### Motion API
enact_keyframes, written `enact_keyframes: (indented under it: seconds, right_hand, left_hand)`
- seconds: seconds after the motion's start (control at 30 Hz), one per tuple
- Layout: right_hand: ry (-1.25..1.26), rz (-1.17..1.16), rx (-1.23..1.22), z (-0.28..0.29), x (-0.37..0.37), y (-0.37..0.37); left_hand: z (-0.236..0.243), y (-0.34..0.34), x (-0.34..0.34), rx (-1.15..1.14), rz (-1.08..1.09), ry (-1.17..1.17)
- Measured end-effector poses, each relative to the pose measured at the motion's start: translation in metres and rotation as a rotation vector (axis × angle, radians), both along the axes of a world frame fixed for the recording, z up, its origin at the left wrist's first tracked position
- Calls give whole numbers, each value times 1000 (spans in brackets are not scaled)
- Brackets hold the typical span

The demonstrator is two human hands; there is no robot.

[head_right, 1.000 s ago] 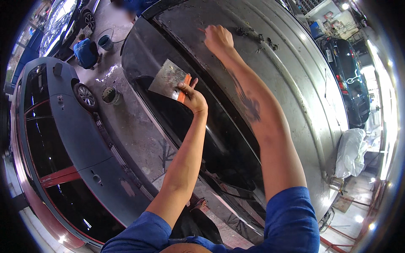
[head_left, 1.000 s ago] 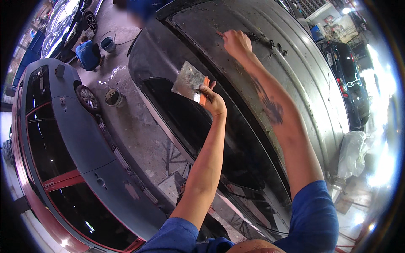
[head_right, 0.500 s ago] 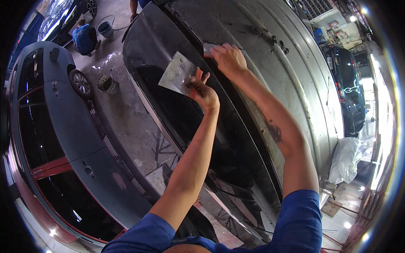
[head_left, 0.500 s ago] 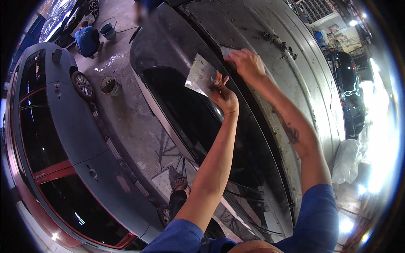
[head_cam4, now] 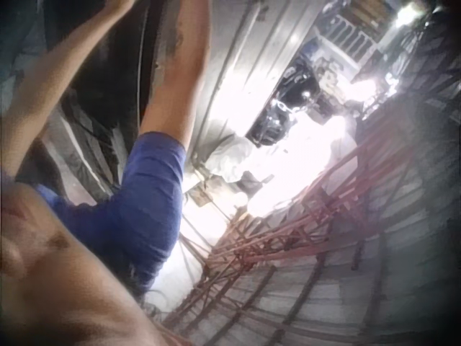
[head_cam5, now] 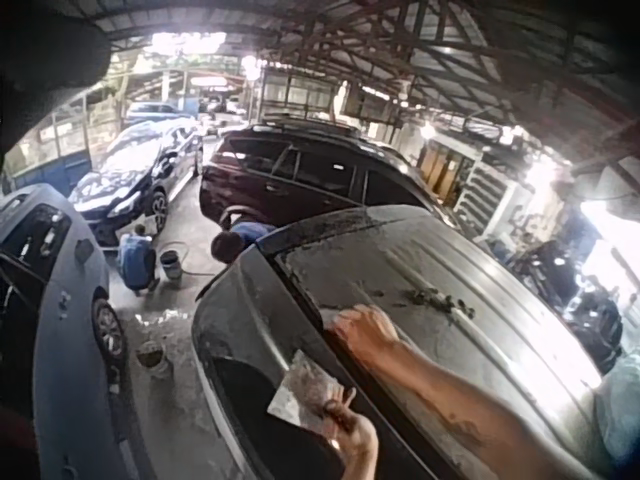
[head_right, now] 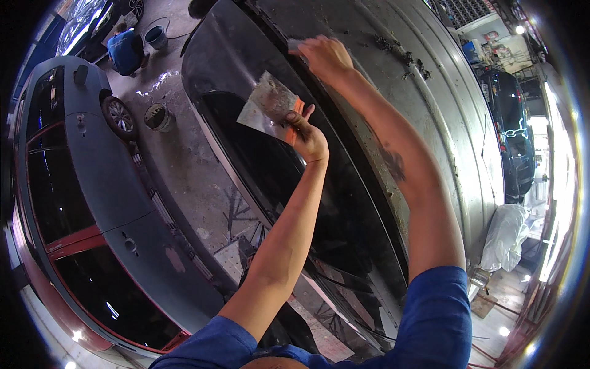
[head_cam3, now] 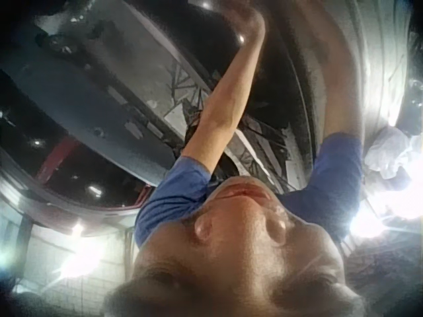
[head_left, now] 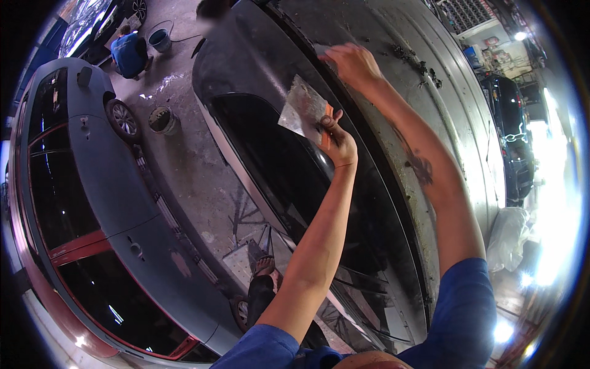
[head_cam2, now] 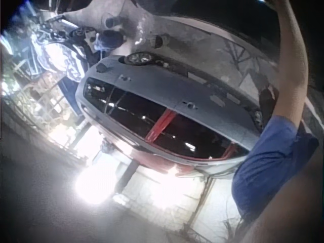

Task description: The person applies a dark body filler to a car hood using two putty knives, spreading and smoothing the material across the surface. The person repeatedly scrapes filler from one knife onto the other and continues to work the material into the panel.

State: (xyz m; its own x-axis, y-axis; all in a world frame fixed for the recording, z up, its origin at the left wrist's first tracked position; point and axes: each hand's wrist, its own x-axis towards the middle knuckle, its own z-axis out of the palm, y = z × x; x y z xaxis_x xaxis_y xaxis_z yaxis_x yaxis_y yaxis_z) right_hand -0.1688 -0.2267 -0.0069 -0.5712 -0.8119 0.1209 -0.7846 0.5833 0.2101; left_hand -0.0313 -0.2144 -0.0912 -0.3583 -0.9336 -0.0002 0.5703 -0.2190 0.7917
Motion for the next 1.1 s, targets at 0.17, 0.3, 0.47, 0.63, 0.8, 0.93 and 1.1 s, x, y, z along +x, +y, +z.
enact_keyframes:
  seconds: [0.17, 0.3, 0.47, 0.63, 0.8, 0.93, 1.1]
  right_hand:
    - [-47, 25, -135, -2, 21, 7]
    - [93, -119, -201, 2, -30, -25]
    - [-106, -376, -129, 15, -57, -28]
    - [63, -534, -265, 28, -67, 11]
    - [-77, -796, -281, 38, -115, 73]
    - [-27, -718, -330, 69, -149, 135]
    - [-115, -783, -301, 81, -190, 184]
  left_hand:
    - [-2, -3, 2, -215, -60, -114]
    - [3, -4, 4, -89, -116, -92]
    - [7, -3, 6, -45, -186, -210]
    - [0, -7, 4, -270, -271, -247]
    - [1, -8, 7, -593, -235, -447]
    - [4, -7, 5, -520, -281, -364]
    - [-5, -8, 7, -544, -345, -578]
